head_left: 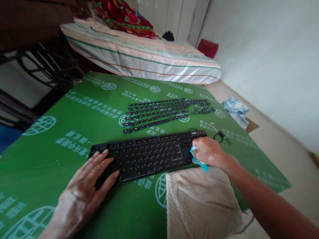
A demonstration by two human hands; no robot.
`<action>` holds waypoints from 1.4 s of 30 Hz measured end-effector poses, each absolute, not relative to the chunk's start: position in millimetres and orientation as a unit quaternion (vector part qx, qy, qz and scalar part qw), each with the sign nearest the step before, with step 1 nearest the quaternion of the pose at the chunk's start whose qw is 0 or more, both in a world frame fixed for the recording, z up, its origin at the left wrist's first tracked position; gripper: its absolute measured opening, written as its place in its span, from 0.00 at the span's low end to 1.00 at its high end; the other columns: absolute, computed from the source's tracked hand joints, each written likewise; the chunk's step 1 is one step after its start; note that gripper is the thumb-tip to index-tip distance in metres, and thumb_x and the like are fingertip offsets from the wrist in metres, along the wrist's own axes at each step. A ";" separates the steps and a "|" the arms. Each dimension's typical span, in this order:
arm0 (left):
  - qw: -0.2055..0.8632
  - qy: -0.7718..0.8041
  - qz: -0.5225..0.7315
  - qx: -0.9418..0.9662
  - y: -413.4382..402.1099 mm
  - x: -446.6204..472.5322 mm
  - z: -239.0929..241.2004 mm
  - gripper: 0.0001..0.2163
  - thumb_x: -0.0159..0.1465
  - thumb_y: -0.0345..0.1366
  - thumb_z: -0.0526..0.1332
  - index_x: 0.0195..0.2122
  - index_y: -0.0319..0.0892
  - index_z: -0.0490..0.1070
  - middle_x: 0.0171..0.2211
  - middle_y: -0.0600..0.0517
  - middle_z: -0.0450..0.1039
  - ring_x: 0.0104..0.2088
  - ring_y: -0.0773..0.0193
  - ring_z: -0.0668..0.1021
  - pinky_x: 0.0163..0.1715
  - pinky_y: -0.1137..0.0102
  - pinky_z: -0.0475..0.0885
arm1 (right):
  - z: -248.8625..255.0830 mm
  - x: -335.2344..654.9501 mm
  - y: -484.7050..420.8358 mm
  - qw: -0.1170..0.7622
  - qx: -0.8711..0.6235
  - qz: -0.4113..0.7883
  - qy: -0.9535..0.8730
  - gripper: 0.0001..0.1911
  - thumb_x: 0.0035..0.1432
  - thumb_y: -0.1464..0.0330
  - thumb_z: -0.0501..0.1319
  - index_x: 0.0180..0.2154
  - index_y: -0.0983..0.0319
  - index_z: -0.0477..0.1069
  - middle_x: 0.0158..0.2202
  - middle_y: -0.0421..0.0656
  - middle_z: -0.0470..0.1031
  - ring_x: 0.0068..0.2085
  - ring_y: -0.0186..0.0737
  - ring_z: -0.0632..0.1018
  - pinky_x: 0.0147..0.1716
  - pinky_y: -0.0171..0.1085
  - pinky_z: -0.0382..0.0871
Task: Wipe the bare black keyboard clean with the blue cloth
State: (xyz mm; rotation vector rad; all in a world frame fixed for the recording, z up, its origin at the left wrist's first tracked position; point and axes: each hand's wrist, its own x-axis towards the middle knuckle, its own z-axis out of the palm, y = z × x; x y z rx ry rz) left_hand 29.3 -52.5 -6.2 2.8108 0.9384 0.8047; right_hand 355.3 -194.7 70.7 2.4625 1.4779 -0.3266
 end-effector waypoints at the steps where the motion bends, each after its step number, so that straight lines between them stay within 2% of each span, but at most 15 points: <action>1: 0.036 0.303 0.260 0.916 -52.5 29.3 -5.7 0.25 0.63 0.53 0.48 0.53 0.41 0.66 0.57 0.41 0.67 0.59 0.50 0.67 0.57 0.50 0.66 | 70.3 355.9 -194.6 0.120 0.849 -0.120 0.499 0.12 0.51 0.71 0.56 0.33 0.60 0.78 0.35 0.50 0.80 0.38 0.48 0.80 0.28 0.35 0.62; 8: 0.059 0.316 0.261 0.910 -52.6 26.9 -3.9 0.21 0.61 0.49 0.55 0.53 0.45 0.66 0.61 0.46 0.63 0.61 0.51 0.65 0.59 0.53 0.64 | 70.0 353.9 -192.1 0.098 0.861 -0.140 0.478 0.12 0.49 0.72 0.57 0.33 0.60 0.78 0.34 0.50 0.80 0.37 0.47 0.80 0.29 0.35 0.64; 15: 0.051 0.303 0.277 0.910 -50.7 25.3 -8.4 0.21 0.61 0.46 0.57 0.53 0.43 0.66 0.59 0.43 0.64 0.61 0.50 0.65 0.58 0.53 0.65 | 66.6 354.9 -196.0 0.075 0.854 -0.167 0.487 0.12 0.47 0.73 0.57 0.31 0.60 0.78 0.33 0.50 0.81 0.37 0.49 0.80 0.27 0.36 0.63; 22: 0.052 0.309 0.235 0.920 -47.6 17.3 -7.1 0.23 0.61 0.43 0.58 0.57 0.48 0.62 0.62 0.46 0.61 0.61 0.51 0.64 0.59 0.52 0.64 | 65.9 349.5 -200.1 0.055 0.847 -0.162 0.503 0.13 0.47 0.74 0.56 0.31 0.62 0.79 0.34 0.52 0.80 0.38 0.49 0.80 0.30 0.36 0.65; 31: 0.045 0.307 0.243 0.919 -47.7 16.8 -6.9 0.22 0.61 0.43 0.59 0.57 0.46 0.62 0.61 0.46 0.62 0.61 0.51 0.64 0.60 0.53 0.63 | 66.7 332.7 -183.9 -0.015 0.865 -0.167 0.473 0.13 0.53 0.68 0.55 0.35 0.60 0.78 0.35 0.49 0.80 0.39 0.47 0.80 0.33 0.36 0.67; 42: 0.042 0.297 0.255 0.919 -48.3 21.0 -6.3 0.21 0.62 0.41 0.58 0.56 0.44 0.63 0.60 0.44 0.63 0.61 0.51 0.64 0.60 0.53 0.62 | 68.9 319.8 -160.6 0.007 0.875 -0.170 0.454 0.15 0.53 0.69 0.56 0.39 0.64 0.78 0.38 0.55 0.80 0.41 0.50 0.80 0.36 0.38 0.71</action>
